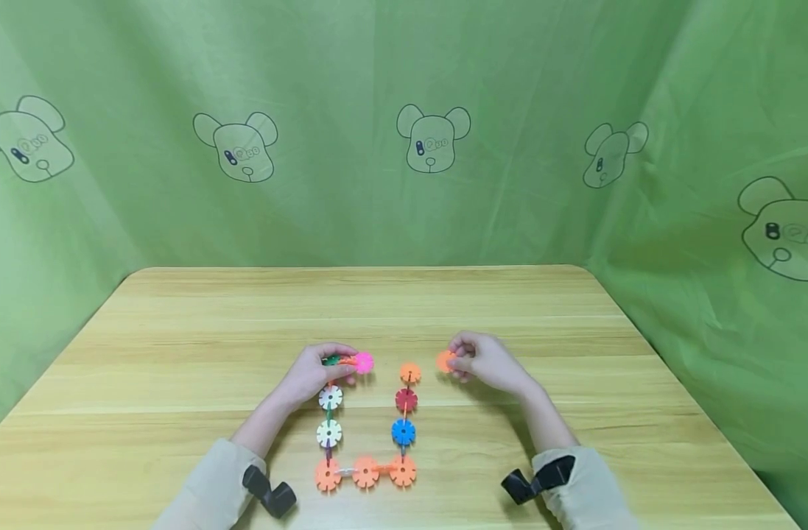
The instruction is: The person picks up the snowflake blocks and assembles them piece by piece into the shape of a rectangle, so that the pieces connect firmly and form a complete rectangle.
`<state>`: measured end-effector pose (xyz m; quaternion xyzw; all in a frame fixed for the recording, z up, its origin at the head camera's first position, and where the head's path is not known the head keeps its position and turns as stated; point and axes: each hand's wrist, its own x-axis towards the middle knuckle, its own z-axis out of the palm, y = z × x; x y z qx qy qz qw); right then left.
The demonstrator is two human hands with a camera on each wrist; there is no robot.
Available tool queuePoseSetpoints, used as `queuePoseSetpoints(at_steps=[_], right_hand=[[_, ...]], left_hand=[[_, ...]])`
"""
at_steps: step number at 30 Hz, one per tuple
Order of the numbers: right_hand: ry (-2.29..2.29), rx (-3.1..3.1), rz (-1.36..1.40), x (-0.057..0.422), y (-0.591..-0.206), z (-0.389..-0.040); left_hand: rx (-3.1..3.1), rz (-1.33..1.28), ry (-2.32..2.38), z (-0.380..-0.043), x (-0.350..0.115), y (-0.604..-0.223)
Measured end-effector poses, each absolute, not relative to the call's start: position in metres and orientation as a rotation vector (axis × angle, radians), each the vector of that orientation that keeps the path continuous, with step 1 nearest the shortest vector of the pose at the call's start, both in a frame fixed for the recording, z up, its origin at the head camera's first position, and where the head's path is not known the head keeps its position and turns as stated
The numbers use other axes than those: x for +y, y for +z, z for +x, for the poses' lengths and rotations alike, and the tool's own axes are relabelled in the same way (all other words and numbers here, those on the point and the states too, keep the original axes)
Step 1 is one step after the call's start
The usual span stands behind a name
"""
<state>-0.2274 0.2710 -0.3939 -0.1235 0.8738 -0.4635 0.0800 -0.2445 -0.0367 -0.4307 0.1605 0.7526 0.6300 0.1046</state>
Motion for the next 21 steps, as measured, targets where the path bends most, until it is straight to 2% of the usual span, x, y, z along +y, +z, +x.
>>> queuePoseSetpoints(at_steps=[9,13,21], right_hand=[[-1.450,2.685,-0.404,0.230,-0.394,-0.236],[-1.427,2.745,-0.454,0.210,-0.386,-0.230],[-1.455,2.730,-0.460,0.194,-0.401,-0.239]], left_hand=[[2.218,0.472,1.859,-0.244,-0.036,-0.430],[2.225,0.480,1.846,-0.234,-0.037,-0.416],[2.182,0.459,1.883,-0.246,-0.036,-0.432]])
